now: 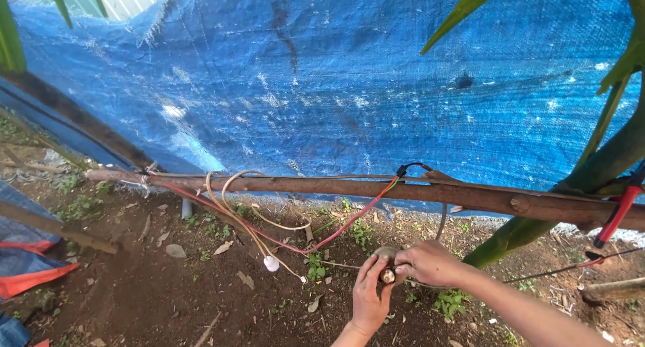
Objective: Assembling a light socket by stripping electrical wires, connecting them to the fixture, and securing the setup to a wooden structure outdoors.
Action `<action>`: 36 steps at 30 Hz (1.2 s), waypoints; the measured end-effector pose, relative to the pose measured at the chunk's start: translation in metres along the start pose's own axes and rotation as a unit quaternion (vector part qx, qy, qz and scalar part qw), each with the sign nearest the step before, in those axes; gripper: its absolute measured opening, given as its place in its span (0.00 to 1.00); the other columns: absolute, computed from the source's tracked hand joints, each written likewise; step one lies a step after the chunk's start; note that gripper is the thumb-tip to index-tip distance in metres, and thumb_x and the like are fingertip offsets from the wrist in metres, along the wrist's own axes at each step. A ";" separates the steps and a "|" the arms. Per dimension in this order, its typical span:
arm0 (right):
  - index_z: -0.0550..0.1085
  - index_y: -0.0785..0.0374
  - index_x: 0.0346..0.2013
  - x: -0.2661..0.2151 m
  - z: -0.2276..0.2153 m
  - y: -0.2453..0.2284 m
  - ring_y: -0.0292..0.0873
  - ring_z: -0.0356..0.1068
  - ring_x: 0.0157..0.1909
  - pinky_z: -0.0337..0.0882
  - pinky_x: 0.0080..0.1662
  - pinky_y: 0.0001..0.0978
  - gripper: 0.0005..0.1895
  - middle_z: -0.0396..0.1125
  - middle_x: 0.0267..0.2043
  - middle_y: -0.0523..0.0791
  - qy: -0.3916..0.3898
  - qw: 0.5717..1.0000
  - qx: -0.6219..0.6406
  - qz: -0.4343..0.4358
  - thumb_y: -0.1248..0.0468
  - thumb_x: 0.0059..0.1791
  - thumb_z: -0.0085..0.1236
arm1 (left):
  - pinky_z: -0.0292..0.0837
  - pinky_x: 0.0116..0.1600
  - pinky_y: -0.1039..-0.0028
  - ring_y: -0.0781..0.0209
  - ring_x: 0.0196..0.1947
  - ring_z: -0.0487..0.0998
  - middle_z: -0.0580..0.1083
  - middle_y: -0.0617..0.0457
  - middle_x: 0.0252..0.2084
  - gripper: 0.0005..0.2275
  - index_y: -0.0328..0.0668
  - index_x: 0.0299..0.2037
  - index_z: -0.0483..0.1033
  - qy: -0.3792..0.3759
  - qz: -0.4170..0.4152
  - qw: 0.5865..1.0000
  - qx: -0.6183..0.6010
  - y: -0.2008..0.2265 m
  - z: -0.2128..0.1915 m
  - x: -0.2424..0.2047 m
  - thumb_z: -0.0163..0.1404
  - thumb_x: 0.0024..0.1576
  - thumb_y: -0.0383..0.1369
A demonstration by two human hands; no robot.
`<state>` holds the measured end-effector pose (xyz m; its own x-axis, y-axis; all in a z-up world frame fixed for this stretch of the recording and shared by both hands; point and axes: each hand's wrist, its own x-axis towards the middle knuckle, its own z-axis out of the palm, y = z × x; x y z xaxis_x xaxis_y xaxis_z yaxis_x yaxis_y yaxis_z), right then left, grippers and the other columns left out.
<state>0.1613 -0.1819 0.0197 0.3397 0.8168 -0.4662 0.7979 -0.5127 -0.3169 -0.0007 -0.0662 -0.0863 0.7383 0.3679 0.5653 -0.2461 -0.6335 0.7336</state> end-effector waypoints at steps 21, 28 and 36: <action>0.61 0.43 0.66 -0.013 0.106 0.009 0.36 0.72 0.48 0.76 0.59 0.36 0.33 0.54 0.70 0.40 0.147 0.928 0.278 0.202 0.55 0.48 0.65 | 0.77 0.54 0.49 0.53 0.61 0.71 0.75 0.53 0.59 0.19 0.45 0.51 0.71 -0.156 -0.287 0.945 0.013 -0.026 0.053 -0.034 0.57 0.49 0.33; 0.61 0.49 0.67 0.004 0.179 0.029 0.45 0.64 0.67 0.65 0.70 0.49 0.42 0.64 0.65 0.44 0.190 0.836 0.442 0.264 0.54 0.42 0.71 | 0.79 0.50 0.59 0.54 0.48 0.77 0.74 0.50 0.51 0.20 0.50 0.53 0.70 -0.237 -0.361 0.901 0.040 -0.027 0.068 -0.037 0.55 0.50 0.26; 0.79 0.53 0.44 0.027 0.201 0.053 0.39 0.70 0.57 0.69 0.68 0.37 0.16 0.74 0.53 0.38 0.202 0.888 0.346 0.225 0.53 0.45 0.66 | 0.76 0.57 0.61 0.52 0.52 0.75 0.77 0.50 0.52 0.19 0.41 0.55 0.71 -0.270 -0.314 0.910 0.021 -0.032 0.086 -0.033 0.52 0.52 0.18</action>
<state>0.1128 -0.2400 -0.1753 0.8092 0.4449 -0.3838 0.0867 -0.7364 -0.6710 0.0364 -0.1163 -0.1614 0.9286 0.2859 -0.2367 0.3472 -0.4437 0.8262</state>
